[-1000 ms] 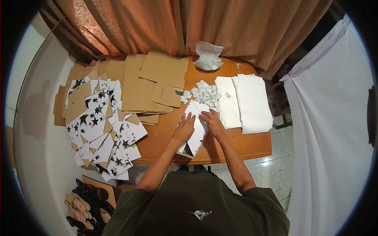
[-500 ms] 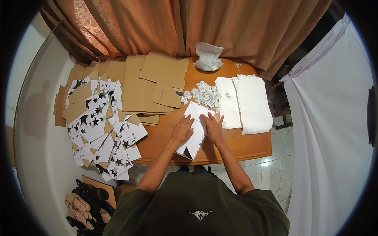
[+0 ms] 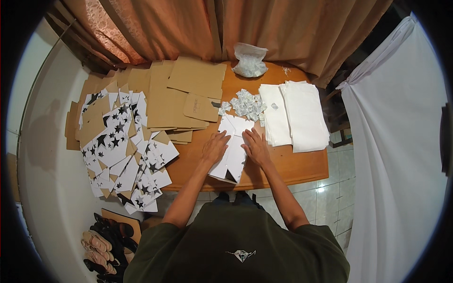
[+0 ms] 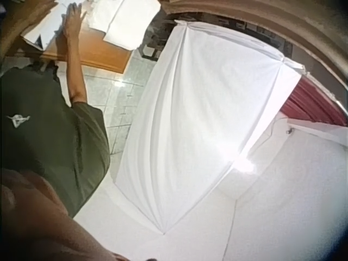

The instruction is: Fold and assemble cardboard shoe boxes and place them on a shelf.

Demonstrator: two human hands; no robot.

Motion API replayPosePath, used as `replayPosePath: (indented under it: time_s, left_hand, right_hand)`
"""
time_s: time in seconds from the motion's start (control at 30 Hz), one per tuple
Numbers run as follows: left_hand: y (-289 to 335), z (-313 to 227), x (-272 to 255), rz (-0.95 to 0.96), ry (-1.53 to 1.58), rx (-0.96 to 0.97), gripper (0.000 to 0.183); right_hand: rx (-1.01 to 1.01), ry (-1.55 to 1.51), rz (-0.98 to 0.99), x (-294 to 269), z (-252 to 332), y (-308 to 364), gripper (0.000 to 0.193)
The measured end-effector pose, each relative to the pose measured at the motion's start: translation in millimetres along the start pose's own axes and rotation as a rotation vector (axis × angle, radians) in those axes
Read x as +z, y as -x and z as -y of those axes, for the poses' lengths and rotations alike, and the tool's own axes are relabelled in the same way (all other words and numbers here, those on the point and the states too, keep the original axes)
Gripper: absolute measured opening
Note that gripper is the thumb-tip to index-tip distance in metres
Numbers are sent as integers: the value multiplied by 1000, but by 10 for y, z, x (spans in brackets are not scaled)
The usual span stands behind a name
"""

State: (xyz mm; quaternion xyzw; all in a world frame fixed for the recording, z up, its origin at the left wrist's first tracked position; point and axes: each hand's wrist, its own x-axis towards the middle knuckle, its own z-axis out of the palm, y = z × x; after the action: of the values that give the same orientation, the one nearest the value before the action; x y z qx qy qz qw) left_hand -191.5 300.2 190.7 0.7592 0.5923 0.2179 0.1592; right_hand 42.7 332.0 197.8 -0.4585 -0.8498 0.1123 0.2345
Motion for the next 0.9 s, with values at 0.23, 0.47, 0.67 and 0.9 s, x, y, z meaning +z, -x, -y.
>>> replayPosePath:
  time_s: [0.23, 0.47, 0.67, 0.9]
  left_hand:
    - [282, -175, -362, 120, 4, 56, 47]
    - [453, -94, -222, 157, 63, 16, 60]
    - [377, -133, -24, -21, 17, -84, 57]
    - [430, -129, -125, 67, -19, 51, 38]
  right_hand:
    - [-61, 92, -74, -214, 215, -90, 37]
    - [69, -333, 203, -380, 621, 363, 28]
    - [61, -414, 226, -645, 868, 408, 31]
    - [266, -543, 232, -415, 686, 534, 30]
